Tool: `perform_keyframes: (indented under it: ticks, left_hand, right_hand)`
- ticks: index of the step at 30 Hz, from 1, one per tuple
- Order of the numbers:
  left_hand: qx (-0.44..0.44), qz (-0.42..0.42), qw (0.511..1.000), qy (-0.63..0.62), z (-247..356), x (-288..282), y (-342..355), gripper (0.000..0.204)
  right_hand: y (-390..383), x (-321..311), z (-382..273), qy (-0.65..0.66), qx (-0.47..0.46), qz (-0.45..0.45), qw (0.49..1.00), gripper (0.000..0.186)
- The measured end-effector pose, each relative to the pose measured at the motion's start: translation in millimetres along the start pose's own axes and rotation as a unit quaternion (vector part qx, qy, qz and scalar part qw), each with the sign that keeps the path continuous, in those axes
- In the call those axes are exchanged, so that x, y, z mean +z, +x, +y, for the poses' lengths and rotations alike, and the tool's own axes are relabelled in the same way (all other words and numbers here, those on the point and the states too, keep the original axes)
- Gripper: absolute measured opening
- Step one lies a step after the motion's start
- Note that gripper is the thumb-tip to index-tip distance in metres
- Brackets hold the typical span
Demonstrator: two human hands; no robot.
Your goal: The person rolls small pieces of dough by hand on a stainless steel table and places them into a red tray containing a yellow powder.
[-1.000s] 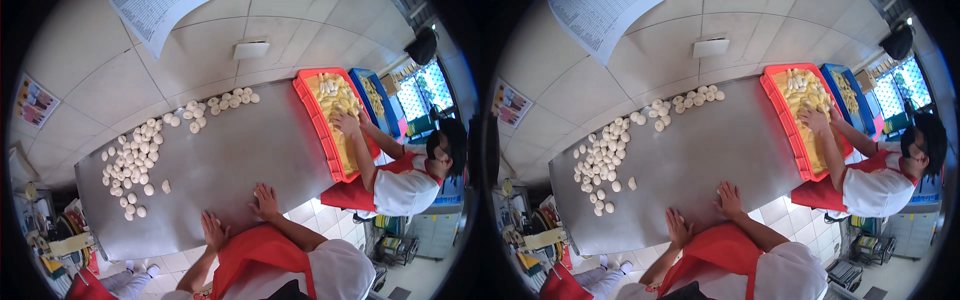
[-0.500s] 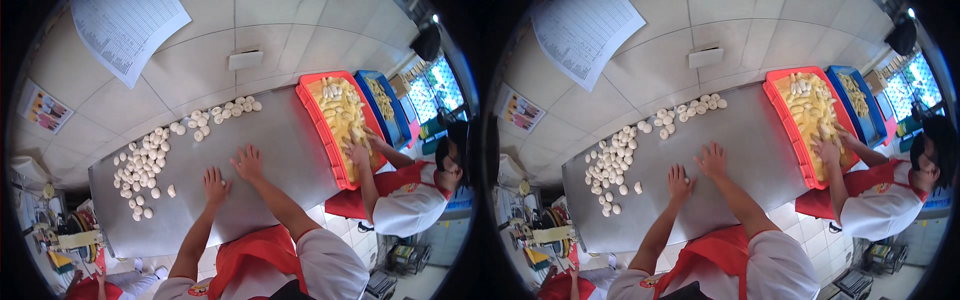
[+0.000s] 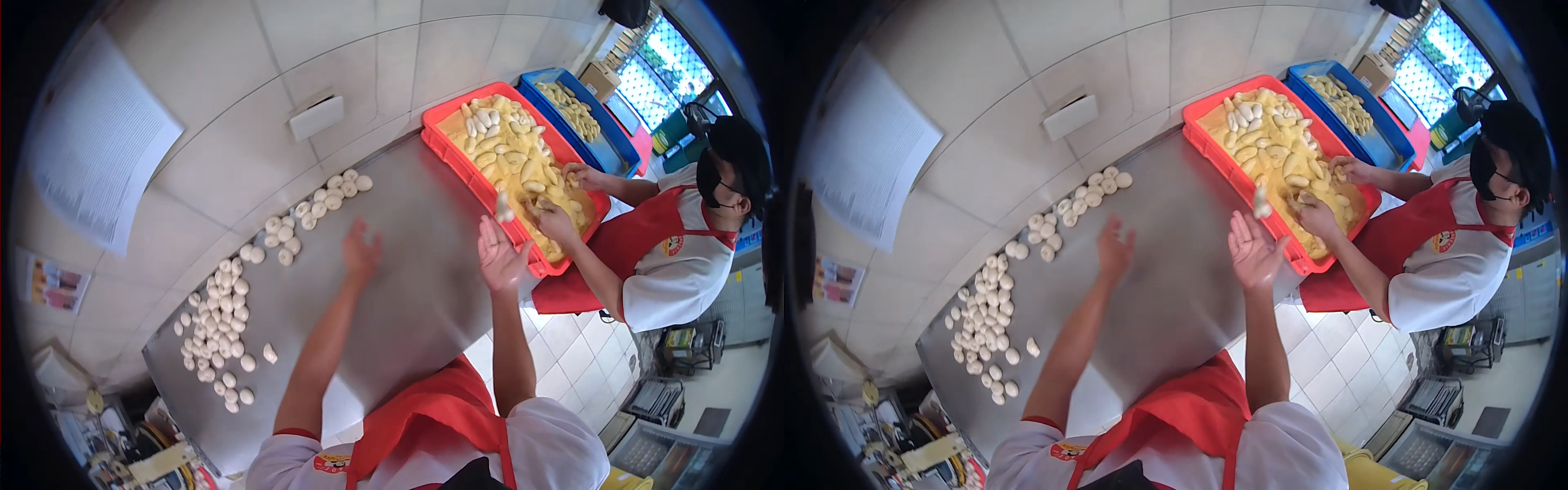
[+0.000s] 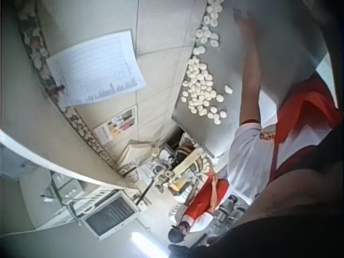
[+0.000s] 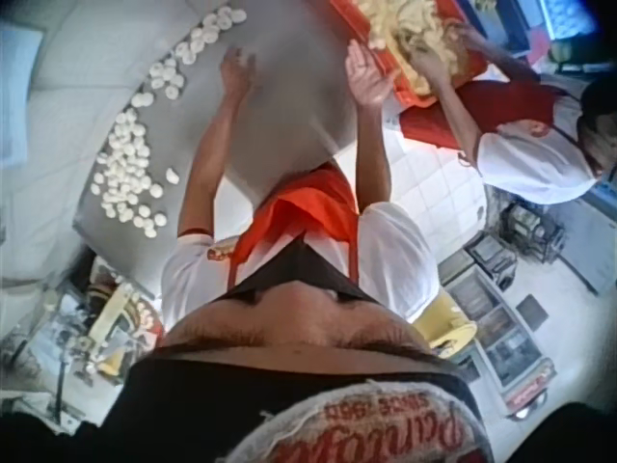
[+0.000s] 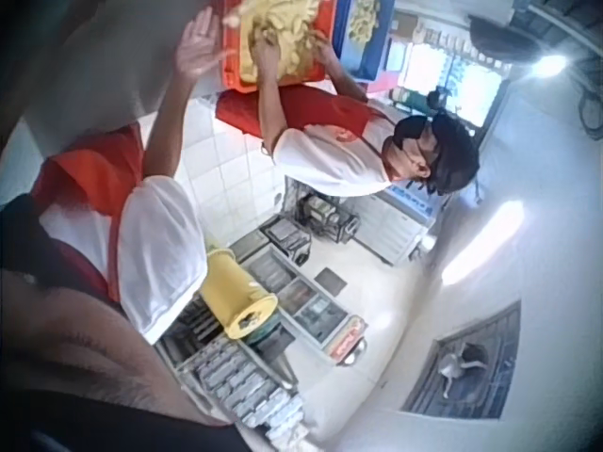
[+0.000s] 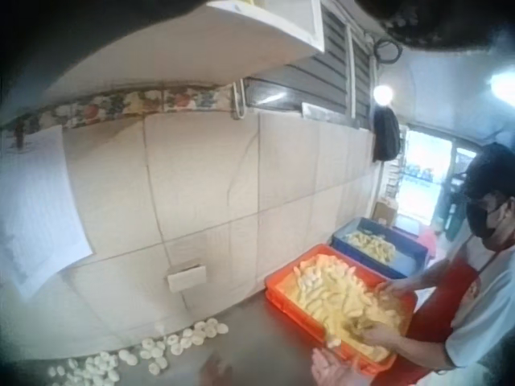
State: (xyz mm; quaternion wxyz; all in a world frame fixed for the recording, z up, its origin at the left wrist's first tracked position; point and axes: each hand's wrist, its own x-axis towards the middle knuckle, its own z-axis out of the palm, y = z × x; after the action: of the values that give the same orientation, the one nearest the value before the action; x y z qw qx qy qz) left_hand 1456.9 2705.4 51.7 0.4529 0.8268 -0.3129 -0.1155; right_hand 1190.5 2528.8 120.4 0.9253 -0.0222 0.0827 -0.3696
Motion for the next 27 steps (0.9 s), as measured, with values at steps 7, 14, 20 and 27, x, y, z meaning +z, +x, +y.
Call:
perform_keyframes:
  ticks: [7, 14, 20, 27]
  left_hand:
    - [0.055, -0.053, 0.928, 0.364, -71, -25, 146, 0.061]
    - [0.177, 0.039, 0.977, 0.115, -49, -34, 48, 0.017]
    - [-0.263, 0.045, 0.963, -0.033, -49, -90, -222, 0.017]
    - [-0.167, 0.063, 0.983, 0.041, -55, -84, -432, 0.030]
  right_hand:
    - [114, -51, 74, -0.492, 0.109, 0.171, 0.847, 0.060]
    - [240, -76, 224, -0.893, -0.172, -0.081, 0.409, 0.045]
    - [195, -76, 237, -0.890, -0.102, -0.121, 0.428, 0.038]
    - [-62, -137, 158, -0.901, -0.051, -0.176, 0.393, 0.030]
